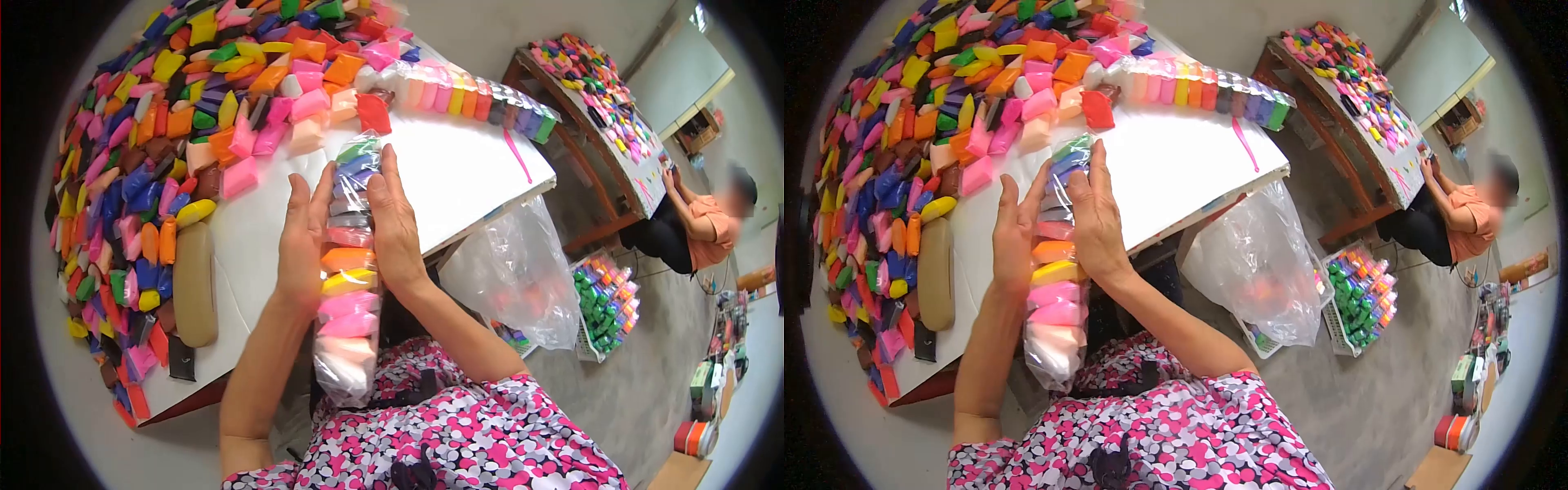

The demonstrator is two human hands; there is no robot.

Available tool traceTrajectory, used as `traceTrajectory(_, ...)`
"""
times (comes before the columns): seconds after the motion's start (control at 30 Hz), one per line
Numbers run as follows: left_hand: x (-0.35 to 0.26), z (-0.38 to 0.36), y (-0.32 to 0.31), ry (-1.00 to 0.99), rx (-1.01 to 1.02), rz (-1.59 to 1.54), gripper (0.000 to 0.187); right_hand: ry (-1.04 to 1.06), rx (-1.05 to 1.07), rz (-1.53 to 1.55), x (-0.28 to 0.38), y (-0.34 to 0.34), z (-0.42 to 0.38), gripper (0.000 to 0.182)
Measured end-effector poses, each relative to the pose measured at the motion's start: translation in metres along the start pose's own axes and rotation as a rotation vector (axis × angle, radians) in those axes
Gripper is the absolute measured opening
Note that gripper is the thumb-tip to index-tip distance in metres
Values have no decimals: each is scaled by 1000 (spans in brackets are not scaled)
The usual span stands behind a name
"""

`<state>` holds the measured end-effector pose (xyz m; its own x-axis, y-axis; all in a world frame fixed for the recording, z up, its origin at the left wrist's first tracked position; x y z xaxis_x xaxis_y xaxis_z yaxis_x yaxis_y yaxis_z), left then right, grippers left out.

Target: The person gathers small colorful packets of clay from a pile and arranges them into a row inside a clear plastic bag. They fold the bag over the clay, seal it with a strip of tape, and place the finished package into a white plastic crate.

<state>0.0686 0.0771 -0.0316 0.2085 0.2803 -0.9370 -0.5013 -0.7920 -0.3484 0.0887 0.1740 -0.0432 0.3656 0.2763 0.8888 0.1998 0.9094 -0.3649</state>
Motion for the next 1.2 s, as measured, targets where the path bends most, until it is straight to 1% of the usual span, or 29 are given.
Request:
traceTrajectory(0.07, 2, 3, 6, -68, -69, 10, 93, -113, 77, 97, -12, 0, 2, 78)
traceTrajectory(0.1, -2, 4, 7, -103, -159, 10, 86, -111, 89, 94, -15, -1, 4, 79)
traceTrajectory(0.2, -1, 8, 11, -181, -196, -23, 86, -208, 187, -74, -17, 0, -1, 81)
traceTrajectory(0.23, -2, 8, 12, -215, -193, -26, 85, -197, 221, -125, -14, 0, -1, 81)
traceTrajectory(0.3, 1, 8, 12, -198, -234, -116, 83, -176, 284, -223, -4, -2, -2, 81)
traceTrajectory(0.37, 3, 9, 14, -184, -288, -151, 80, 53, 438, -503, -1, 10, 6, 78)
traceTrajectory(0.43, 4, 10, 17, -172, -355, -147, 77, -183, 235, -211, 1, 20, 25, 68)
traceTrajectory(0.53, 8, 11, 21, -185, -379, -112, 70, -36, 78, -117, -3, 12, 28, 60)
traceTrajectory(0.57, 10, 12, 22, -194, -372, -110, 69, -115, 75, -66, -13, 5, 25, 57)
traceTrajectory(0.63, 11, 16, 24, -214, -359, -103, 66, -162, 89, -5, -11, -1, 22, 55)
traceTrajectory(0.73, 9, 17, 18, -203, -334, -248, 64, -249, 96, 120, -6, -8, 16, 54)
traceTrajectory(0.8, 9, 20, 23, -235, -389, -229, 58, -280, 83, 221, -3, -9, 10, 54)
traceTrajectory(0.9, 5, 21, 24, -239, -445, -172, 57, -208, 192, 194, 1, -11, 5, 56)
traceTrajectory(0.97, 5, 21, 27, -233, -508, -122, 59, -213, 224, 230, -1, -11, 5, 57)
traceTrajectory(1.0, 4, 23, 26, -220, -487, -101, 59, -215, 240, 251, -1, -13, 6, 58)
traceTrajectory(1.07, 3, 27, 25, -191, -441, -63, 61, -165, 171, 142, 5, -10, 8, 56)
traceTrajectory(1.1, 0, 26, 18, -175, -376, -130, 62, -142, 135, 82, 11, -9, 9, 56)
traceTrajectory(1.17, -11, 23, 1, -145, -239, -262, 67, -141, 21, 137, 23, -5, 11, 57)
traceTrajectory(1.2, -6, 25, 5, -136, -212, -283, 70, -136, -36, 165, 26, -1, 13, 58)
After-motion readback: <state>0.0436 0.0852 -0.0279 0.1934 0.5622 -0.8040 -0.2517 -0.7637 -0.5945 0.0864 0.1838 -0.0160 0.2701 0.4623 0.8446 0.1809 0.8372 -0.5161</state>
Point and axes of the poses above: each hand's wrist, its own z-axis towards the middle knuckle, its own y-axis out of the back of the hand, x = y × z, the point moved 6 cm from there along z, towards the middle knuckle, and after that the axes turned 7 degrees about z, right-handed, at the moved point
